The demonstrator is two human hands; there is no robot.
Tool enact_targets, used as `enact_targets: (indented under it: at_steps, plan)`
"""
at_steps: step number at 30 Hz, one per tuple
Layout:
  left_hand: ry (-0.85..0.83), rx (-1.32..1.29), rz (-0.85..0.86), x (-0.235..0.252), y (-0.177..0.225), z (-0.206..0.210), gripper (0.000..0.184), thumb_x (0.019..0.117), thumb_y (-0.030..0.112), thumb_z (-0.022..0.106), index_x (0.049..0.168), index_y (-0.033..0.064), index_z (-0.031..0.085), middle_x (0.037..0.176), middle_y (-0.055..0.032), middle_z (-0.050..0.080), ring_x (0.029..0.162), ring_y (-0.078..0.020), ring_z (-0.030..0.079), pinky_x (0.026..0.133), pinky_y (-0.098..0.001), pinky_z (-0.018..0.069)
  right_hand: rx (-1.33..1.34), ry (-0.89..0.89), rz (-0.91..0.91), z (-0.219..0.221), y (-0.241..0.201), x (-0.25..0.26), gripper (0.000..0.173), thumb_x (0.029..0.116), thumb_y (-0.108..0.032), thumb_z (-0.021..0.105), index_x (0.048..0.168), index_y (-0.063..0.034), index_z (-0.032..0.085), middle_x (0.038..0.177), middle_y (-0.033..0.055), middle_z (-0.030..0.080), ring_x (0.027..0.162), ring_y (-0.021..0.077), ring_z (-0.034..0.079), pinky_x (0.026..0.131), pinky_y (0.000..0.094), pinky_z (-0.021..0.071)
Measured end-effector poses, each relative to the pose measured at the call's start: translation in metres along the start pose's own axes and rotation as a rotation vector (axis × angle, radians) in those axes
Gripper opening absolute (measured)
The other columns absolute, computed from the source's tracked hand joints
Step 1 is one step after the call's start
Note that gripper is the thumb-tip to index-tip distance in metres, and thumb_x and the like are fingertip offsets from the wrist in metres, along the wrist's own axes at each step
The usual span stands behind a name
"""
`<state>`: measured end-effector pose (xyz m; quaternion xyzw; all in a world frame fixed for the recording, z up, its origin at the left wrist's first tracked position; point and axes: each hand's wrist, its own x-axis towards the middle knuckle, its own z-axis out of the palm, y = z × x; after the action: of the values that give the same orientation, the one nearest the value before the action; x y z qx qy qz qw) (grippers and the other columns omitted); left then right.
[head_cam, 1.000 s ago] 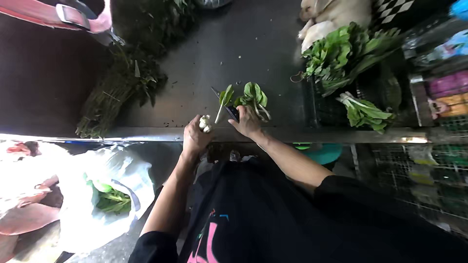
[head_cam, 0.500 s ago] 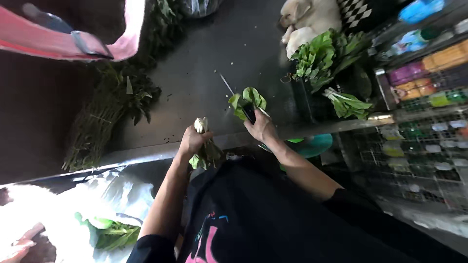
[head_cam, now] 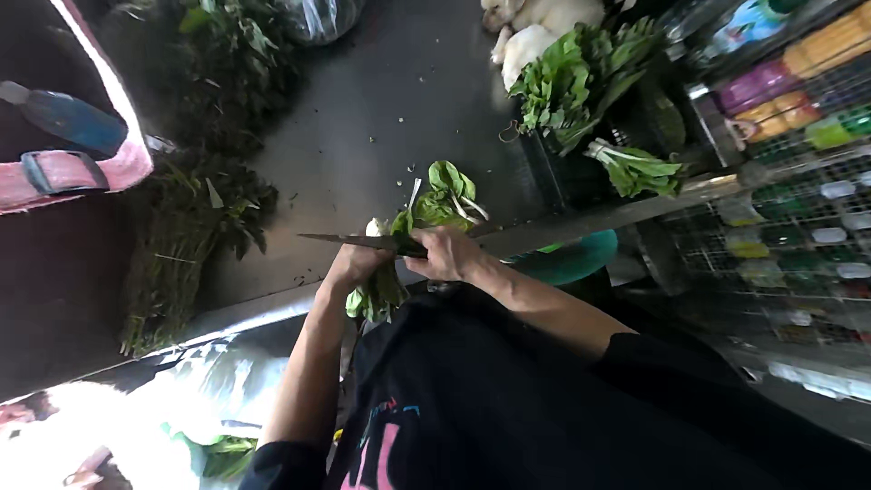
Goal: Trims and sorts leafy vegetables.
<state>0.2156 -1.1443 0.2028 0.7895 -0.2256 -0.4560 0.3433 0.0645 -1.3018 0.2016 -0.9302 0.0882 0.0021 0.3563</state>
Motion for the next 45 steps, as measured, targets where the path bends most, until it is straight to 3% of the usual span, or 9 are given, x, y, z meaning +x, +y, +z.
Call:
enact_targets:
  at_steps: [6,11,19,23,28,32,35,40,45]
  plan:
    - [0.029,0.116,0.018,-0.008,0.012,0.011,0.033,0.0868,0.028,0.080,0.112,0.0081,0.070,0.098,-0.0110,0.072,0.091,-0.0230,0.069,0.082,-0.0504,0.0571,-0.043,0.044,-0.107,-0.006,0.019,-0.009,0.032,0.0903,-0.039,0.071,0.091,-0.0071,0.067,0.073,0.0086,0.066,0.066,0.0253,0.068,0.058,0.0476,0.0565]
    - [0.053,0.108,0.003,-0.022,0.033,0.028,0.027,0.0886,0.020,0.078,0.110,0.0069,0.068,0.092,-0.0090,0.070,0.081,-0.0191,0.067,0.075,-0.0435,0.0565,-0.011,0.093,-0.124,-0.008,0.030,-0.024,0.032,0.0891,-0.039,0.070,0.088,-0.0070,0.067,0.071,0.0076,0.065,0.062,0.0244,0.067,0.053,0.0465,0.0550]
    - [0.058,0.220,-0.077,-0.019,0.039,0.057,0.029,0.0857,0.020,0.079,0.111,0.0098,0.070,0.097,-0.0098,0.072,0.089,-0.0226,0.069,0.080,-0.0511,0.0561,0.071,0.034,-0.101,-0.008,0.058,-0.041,0.033,0.0894,-0.036,0.073,0.091,-0.0035,0.067,0.073,0.0108,0.065,0.066,0.0269,0.068,0.059,0.0476,0.0562]
    - [0.058,0.208,-0.171,-0.019,0.045,0.063,0.037,0.0833,0.026,0.081,0.114,0.0074,0.070,0.100,-0.0135,0.071,0.093,-0.0266,0.069,0.084,-0.0544,0.0553,0.084,-0.028,-0.002,-0.014,0.068,-0.045,0.034,0.0899,-0.034,0.072,0.099,-0.0017,0.071,0.081,0.0155,0.070,0.075,0.0330,0.071,0.067,0.0549,0.0575]
    - [0.050,0.206,-0.204,-0.021,0.052,0.066,0.033,0.0818,0.027,0.080,0.104,0.0052,0.067,0.087,-0.0115,0.069,0.079,-0.0244,0.068,0.074,-0.0495,0.0562,0.058,0.003,0.064,-0.018,0.090,-0.052,0.030,0.0885,-0.032,0.073,0.100,-0.0040,0.070,0.083,0.0144,0.071,0.075,0.0333,0.072,0.066,0.0569,0.0572]
    - [0.063,0.335,-0.183,-0.020,0.059,0.067,0.034,0.0822,0.031,0.081,0.102,0.0065,0.068,0.085,-0.0118,0.068,0.079,-0.0272,0.067,0.073,-0.0546,0.0547,0.070,-0.015,0.037,-0.024,0.095,-0.056,0.032,0.0896,-0.037,0.072,0.096,-0.0052,0.070,0.079,0.0122,0.070,0.072,0.0304,0.071,0.064,0.0541,0.0571]
    - [0.128,0.507,-0.188,-0.022,0.071,0.066,0.035,0.0848,0.036,0.079,0.100,0.0061,0.068,0.084,-0.0138,0.068,0.081,-0.0320,0.067,0.073,-0.0589,0.0535,0.106,-0.113,0.105,-0.035,0.088,-0.054,0.034,0.0923,-0.039,0.070,0.100,-0.0058,0.071,0.081,0.0128,0.070,0.076,0.0311,0.071,0.068,0.0555,0.0570]
    - [0.392,0.750,-0.185,-0.033,0.078,0.077,0.049,0.0857,0.031,0.078,0.127,0.0101,0.062,0.097,-0.0195,0.072,0.091,-0.0425,0.070,0.075,-0.0651,0.0526,0.211,-0.144,0.134,-0.031,0.080,-0.052,0.031,0.0931,-0.037,0.070,0.098,-0.0071,0.072,0.079,0.0113,0.070,0.075,0.0282,0.070,0.069,0.0541,0.0568]
    - [0.508,0.713,-0.128,-0.039,0.056,0.080,0.043,0.0845,0.029,0.080,0.117,0.0064,0.065,0.093,-0.0187,0.071,0.086,-0.0411,0.070,0.072,-0.0640,0.0524,0.217,-0.256,0.228,-0.012,0.095,-0.054,0.029,0.0958,-0.035,0.068,0.106,-0.0080,0.072,0.087,0.0146,0.072,0.083,0.0324,0.071,0.076,0.0576,0.0556]
